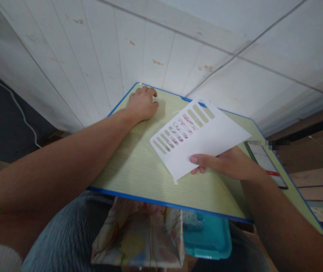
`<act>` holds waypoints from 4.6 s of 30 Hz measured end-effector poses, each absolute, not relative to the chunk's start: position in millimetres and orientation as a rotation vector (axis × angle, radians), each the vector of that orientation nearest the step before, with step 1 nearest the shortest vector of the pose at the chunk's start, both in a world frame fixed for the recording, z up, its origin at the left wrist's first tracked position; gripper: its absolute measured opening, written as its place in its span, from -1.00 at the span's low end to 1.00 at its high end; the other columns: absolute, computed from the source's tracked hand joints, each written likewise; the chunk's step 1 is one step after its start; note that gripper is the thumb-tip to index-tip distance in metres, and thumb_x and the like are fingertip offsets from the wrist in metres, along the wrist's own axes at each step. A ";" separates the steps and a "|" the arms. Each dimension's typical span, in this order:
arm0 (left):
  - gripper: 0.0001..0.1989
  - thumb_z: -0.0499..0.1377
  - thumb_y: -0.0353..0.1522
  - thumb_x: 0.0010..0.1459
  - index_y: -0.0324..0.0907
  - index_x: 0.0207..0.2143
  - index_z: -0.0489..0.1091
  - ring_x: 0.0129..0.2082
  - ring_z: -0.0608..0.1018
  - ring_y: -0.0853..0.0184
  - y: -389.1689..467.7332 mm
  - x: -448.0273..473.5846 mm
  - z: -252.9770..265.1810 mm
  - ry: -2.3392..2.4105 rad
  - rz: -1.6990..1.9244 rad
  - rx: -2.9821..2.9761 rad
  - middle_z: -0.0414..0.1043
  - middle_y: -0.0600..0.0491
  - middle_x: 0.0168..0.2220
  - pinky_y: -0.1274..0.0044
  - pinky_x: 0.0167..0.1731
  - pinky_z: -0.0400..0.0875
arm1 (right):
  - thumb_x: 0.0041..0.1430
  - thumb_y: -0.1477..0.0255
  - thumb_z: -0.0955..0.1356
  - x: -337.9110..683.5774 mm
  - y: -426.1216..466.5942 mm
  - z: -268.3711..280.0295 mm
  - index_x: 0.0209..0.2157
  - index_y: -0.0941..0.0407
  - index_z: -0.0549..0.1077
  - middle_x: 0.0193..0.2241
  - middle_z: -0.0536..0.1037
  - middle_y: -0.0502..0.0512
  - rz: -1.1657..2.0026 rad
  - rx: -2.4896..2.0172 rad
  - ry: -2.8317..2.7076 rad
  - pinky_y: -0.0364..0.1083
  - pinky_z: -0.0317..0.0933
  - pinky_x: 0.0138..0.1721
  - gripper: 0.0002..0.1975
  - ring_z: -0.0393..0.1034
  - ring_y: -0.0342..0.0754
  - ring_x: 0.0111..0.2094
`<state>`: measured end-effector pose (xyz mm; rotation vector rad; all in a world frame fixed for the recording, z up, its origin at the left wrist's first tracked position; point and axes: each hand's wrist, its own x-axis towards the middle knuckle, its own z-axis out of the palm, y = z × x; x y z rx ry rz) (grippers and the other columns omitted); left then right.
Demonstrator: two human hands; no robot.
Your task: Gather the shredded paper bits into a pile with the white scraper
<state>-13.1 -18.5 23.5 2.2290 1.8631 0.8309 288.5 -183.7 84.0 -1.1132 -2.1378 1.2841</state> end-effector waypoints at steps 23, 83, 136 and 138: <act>-0.53 0.26 -0.28 0.45 0.02 0.37 0.55 0.55 0.44 -0.18 -19.2 -13.7 26.6 1.875 0.811 2.223 0.51 -0.16 0.49 -0.06 0.57 0.36 | 0.36 0.00 0.67 310.7 -181.5 102.1 -0.35 0.07 0.73 -0.47 0.74 0.11 1.654 -1.083 -2.156 -0.04 0.59 -0.47 -0.57 0.67 0.07 -0.48; -0.55 0.26 -0.30 0.43 0.07 0.33 0.53 0.49 0.46 -0.09 -16.7 -13.3 25.7 1.870 0.869 2.221 0.55 -0.10 0.40 -0.05 0.53 0.39 | 0.38 0.10 0.54 260.5 -191.4 68.2 -0.47 0.00 0.59 -0.54 0.65 0.10 0.957 -1.343 -1.935 0.04 0.59 -0.33 -0.61 0.53 0.03 -0.51; -0.47 0.32 -0.08 0.38 0.01 0.33 0.48 0.60 0.25 -0.05 -31.0 -7.5 36.0 1.881 0.840 2.125 0.53 -0.04 0.44 -0.04 0.59 0.18 | 0.41 -0.17 0.58 275.2 -189.0 75.8 -0.52 -0.06 0.55 -0.55 0.62 0.12 0.965 -1.316 -1.992 0.14 0.63 -0.31 -0.41 0.54 0.11 -0.48; -0.46 0.32 -0.08 0.37 0.01 0.33 0.48 0.60 0.23 -0.03 -30.3 -7.5 36.0 1.882 0.831 2.129 0.55 -0.02 0.42 -0.04 0.59 0.17 | 0.42 -0.17 0.57 275.4 -188.3 73.8 -0.51 -0.05 0.56 -0.55 0.63 0.12 0.954 -1.317 -1.970 0.14 0.62 -0.33 -0.41 0.52 0.10 -0.50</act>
